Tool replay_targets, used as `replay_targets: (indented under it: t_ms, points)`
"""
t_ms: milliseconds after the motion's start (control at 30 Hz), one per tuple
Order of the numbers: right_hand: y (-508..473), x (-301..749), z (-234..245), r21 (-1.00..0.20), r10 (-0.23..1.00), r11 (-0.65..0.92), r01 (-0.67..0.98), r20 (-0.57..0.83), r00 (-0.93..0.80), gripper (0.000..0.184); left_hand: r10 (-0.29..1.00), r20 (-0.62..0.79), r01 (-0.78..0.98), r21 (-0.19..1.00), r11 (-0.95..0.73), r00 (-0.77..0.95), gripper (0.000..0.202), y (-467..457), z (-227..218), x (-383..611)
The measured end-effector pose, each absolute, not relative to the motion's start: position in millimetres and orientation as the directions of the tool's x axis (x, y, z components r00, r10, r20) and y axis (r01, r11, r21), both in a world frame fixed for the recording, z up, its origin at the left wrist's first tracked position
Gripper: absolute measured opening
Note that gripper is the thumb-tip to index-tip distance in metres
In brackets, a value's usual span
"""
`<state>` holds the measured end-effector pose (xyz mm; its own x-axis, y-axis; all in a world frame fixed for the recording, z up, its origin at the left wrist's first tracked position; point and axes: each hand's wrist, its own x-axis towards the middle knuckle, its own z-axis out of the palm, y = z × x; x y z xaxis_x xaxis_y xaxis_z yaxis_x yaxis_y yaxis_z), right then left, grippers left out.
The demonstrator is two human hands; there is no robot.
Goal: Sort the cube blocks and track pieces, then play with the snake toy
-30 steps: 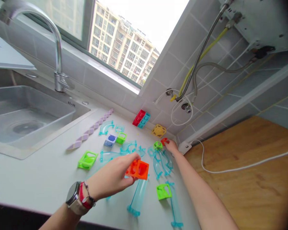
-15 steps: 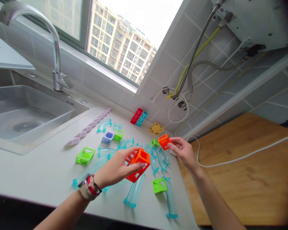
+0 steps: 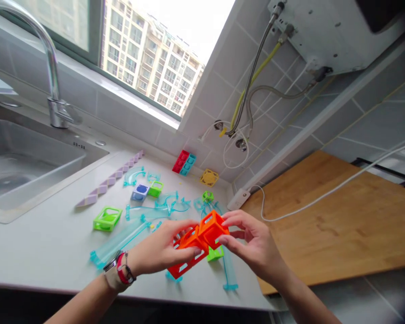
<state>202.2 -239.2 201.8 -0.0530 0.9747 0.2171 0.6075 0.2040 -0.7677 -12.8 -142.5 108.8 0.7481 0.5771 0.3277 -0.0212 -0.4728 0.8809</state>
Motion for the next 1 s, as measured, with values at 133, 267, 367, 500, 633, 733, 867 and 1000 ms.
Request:
replay_targets:
  t_ms: [133, 267, 367, 500, 633, 733, 867, 1000]
  points:
    - [-236, 202, 194, -0.775, 0.986, 0.153, 0.613, 0.16, -0.044, 0.018, 0.584, 0.301, -0.033, 0.905, -0.424, 0.754, 0.044, -142, 106, -12]
    - [-232, 203, 190, -0.824, 0.993, 0.108, 0.556, 0.118, -0.018, 0.019, 0.598, 0.289, -0.065, 0.928, -0.368, 0.747, 0.042, -143, 101, -9]
    - [-229, 204, 189, -0.849, 0.994, 0.099, 0.519, 0.11, -0.011, 0.018, 0.611, 0.272, -0.091, 0.946, -0.31, 0.743, 0.041, -144, 100, -7]
    - [-226, 204, 189, -0.859, 0.994, 0.105, 0.501, 0.107, -0.025, 0.019, 0.611, 0.24, -0.135, 0.968, -0.214, 0.754, 0.041, -145, 103, -9]
    - [-224, 203, 189, -0.86, 0.994, 0.104, 0.499, 0.104, -0.028, 0.019, 0.613, 0.216, -0.185, 0.976, -0.115, 0.76, 0.04, -146, 103, -9]
    - [-223, 202, 189, -0.852, 0.995, 0.086, 0.516, 0.097, -0.007, 0.019, 0.606, 0.195, -0.232, 0.973, -0.018, 0.771, 0.039, -150, 98, -3]
    - [-223, 200, 190, -0.85, 0.996, 0.073, 0.522, 0.092, 0.01, 0.021, 0.615, 0.168, -0.261, 0.963, 0.064, 0.77, 0.038, -153, 91, 4]
    - [-223, 200, 192, -0.851, 0.996, 0.074, 0.52, 0.091, 0.006, 0.022, 0.601, 0.159, -0.327, 0.928, 0.181, 0.783, 0.037, -153, 89, 7]
